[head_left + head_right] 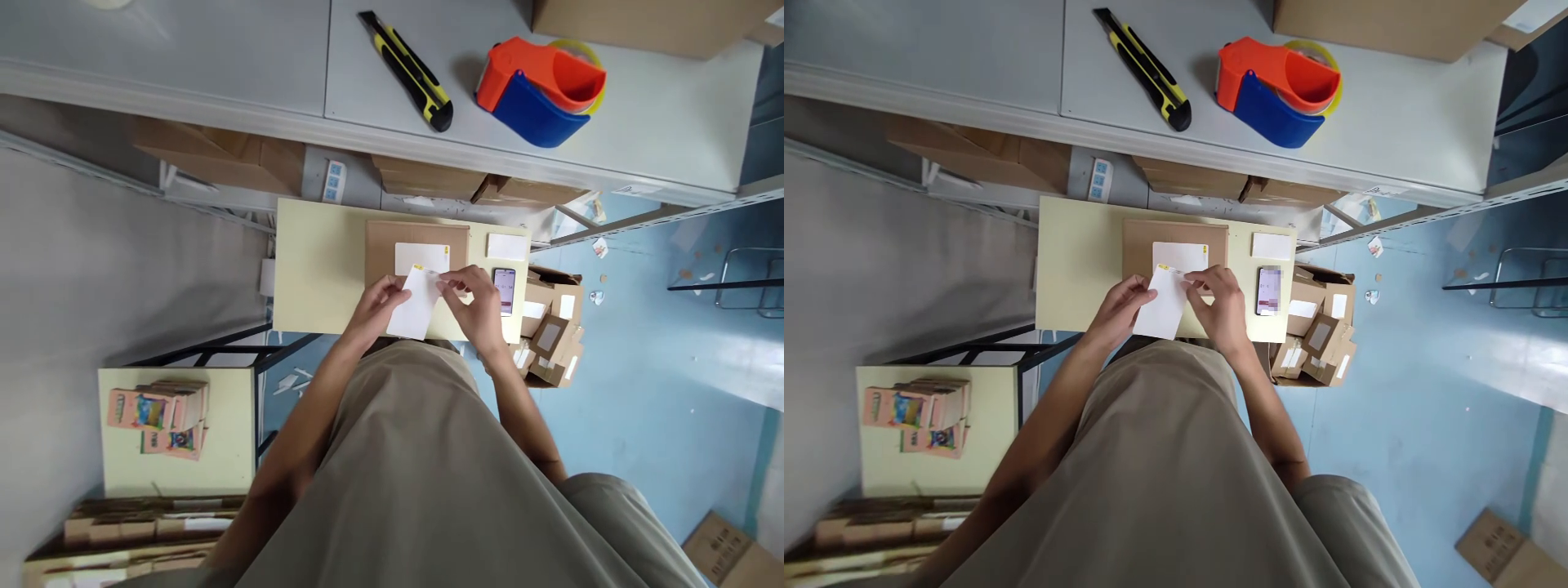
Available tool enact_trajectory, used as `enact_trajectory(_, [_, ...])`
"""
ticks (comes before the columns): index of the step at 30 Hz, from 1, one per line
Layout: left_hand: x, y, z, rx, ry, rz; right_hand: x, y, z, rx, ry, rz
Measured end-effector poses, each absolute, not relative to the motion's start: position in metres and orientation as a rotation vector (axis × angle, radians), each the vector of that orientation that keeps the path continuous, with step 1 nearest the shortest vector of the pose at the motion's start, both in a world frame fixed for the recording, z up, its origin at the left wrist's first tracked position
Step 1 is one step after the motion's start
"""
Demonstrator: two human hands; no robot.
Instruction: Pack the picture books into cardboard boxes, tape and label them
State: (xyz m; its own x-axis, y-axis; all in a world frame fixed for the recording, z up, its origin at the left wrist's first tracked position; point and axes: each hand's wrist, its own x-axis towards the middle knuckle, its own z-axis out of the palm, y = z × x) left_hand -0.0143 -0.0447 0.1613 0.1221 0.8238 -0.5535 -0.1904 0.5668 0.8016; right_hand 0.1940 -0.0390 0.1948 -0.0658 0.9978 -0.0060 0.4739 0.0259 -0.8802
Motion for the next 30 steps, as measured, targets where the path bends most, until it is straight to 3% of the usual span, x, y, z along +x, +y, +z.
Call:
enact_trajectory(8, [0.007, -0.061, 0.161, 0.81, 1.261, 0.723, 0.225, -0.029, 0.179, -1.5, -1.717, 1.028])
enact_trajectory(19, [0.017, -0.065, 0.131, 0.545, 1.325, 1.038, 0.248, -0.043, 0.188, -1.508, -1.453, 1.08])
enact_trajectory(30, [-0.006, -0.047, 0.089, 0.642, 1.536, 1.135, 0.219, -0.039, 0.112, -1.727, -1.1, 1.104])
